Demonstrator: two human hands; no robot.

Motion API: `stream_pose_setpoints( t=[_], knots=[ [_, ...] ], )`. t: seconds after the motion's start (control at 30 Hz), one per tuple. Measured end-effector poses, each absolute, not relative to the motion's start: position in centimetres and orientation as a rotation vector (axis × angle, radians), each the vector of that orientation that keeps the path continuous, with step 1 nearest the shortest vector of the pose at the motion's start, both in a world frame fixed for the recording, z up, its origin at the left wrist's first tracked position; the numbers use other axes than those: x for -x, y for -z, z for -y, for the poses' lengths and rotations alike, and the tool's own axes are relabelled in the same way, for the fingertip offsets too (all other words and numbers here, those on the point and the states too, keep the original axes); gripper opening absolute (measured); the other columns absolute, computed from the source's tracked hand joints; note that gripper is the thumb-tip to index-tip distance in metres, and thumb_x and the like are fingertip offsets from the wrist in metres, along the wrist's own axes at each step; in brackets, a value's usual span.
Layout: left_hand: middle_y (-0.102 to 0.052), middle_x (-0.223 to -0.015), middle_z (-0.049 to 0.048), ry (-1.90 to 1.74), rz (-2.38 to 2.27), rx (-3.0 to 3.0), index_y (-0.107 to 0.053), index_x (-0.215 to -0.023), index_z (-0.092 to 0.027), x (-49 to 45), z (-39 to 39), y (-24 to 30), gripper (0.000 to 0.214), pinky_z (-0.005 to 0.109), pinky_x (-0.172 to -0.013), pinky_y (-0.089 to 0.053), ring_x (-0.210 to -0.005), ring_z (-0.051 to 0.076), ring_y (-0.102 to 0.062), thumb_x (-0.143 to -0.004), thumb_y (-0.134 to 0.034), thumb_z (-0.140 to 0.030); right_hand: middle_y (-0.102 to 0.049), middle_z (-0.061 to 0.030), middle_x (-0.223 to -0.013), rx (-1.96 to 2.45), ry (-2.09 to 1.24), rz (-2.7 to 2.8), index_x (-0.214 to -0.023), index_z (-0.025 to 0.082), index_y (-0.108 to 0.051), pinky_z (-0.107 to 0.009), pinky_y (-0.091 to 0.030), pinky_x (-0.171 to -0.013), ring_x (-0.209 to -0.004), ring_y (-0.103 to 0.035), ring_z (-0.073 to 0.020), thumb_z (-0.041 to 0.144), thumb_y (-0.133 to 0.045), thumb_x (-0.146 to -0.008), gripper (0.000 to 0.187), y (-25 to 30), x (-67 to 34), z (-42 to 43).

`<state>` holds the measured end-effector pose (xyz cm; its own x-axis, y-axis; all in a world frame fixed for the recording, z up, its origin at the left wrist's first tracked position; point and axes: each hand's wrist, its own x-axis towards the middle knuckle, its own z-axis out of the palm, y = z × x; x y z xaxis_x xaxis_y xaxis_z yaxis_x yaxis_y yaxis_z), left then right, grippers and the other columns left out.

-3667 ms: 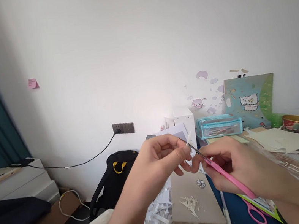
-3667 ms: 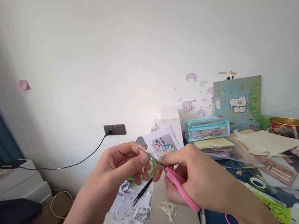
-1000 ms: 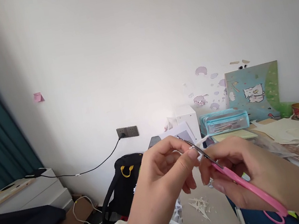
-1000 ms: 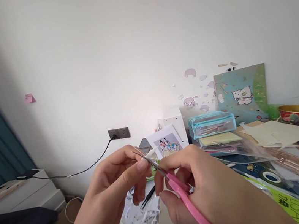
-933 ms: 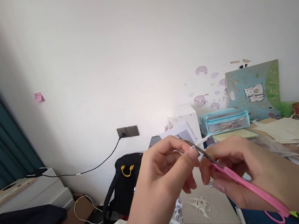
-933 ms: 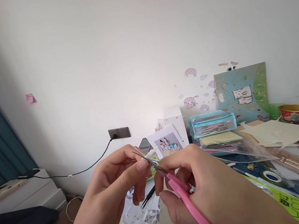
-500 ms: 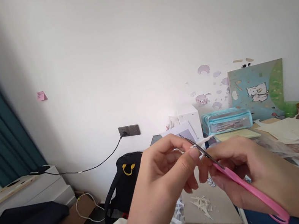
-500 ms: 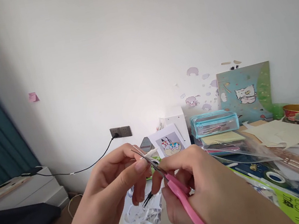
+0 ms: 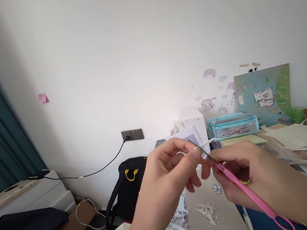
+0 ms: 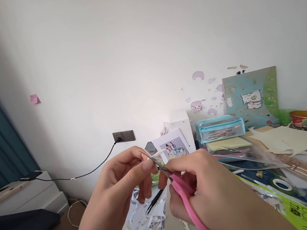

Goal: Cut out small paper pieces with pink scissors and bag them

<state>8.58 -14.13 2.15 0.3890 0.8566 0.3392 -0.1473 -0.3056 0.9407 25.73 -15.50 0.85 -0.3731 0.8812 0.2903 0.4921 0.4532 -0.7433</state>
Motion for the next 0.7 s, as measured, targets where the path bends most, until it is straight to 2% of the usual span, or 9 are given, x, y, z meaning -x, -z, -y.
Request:
stream_pose_setpoints(
  t=[0.17, 0.47, 0.7],
  knots=[
    [-0.057, -0.054, -0.0044, -1.174, -0.646, -1.52, -0.059, -0.073, -0.018, -8.77, 13.78, -1.84, 0.016, 0.013, -0.042, -0.036, -0.043, 0.004, -0.044, -0.085, -0.063, -0.029, -0.035, 0.0064, -0.058, 1.169, -0.597, 2.042, -0.074, 0.022, -0.061, -0.023, -0.025, -0.045, -0.052, -0.026, -0.0106, 0.005, -0.047, -0.064, 0.024, -0.97, -25.71, 15.47],
    [-0.057, -0.055, -0.0047, -1.171, -0.638, -1.535, -0.06, -0.072, -0.017, -8.47, 13.98, -2.09, 0.015, 0.012, -0.045, -0.039, -0.046, 0.004, -0.046, -0.083, -0.066, -0.026, -0.032, 0.0076, -0.057, 1.1, -0.794, 2.03, -0.069, 0.022, -0.052, -0.022, -0.023, -0.043, -0.052, -0.027, -0.0094, 0.003, -0.047, -0.063, 0.02, -0.52, -26.21, 15.37],
    [-0.059, -0.056, -0.0047, -1.143, -0.648, -1.526, -0.062, -0.071, -0.017, -8.13, 13.92, -2.24, 0.015, 0.012, -0.044, -0.039, -0.046, 0.003, -0.048, -0.08, -0.068, -0.027, -0.039, 0.0072, -0.057, 1.149, -0.821, 2.026, -0.074, 0.024, -0.06, -0.02, -0.026, -0.043, -0.049, -0.032, -0.0085, 0.001, -0.046, -0.058, 0.032, -0.31, -26.49, 15.05]
  ],
)
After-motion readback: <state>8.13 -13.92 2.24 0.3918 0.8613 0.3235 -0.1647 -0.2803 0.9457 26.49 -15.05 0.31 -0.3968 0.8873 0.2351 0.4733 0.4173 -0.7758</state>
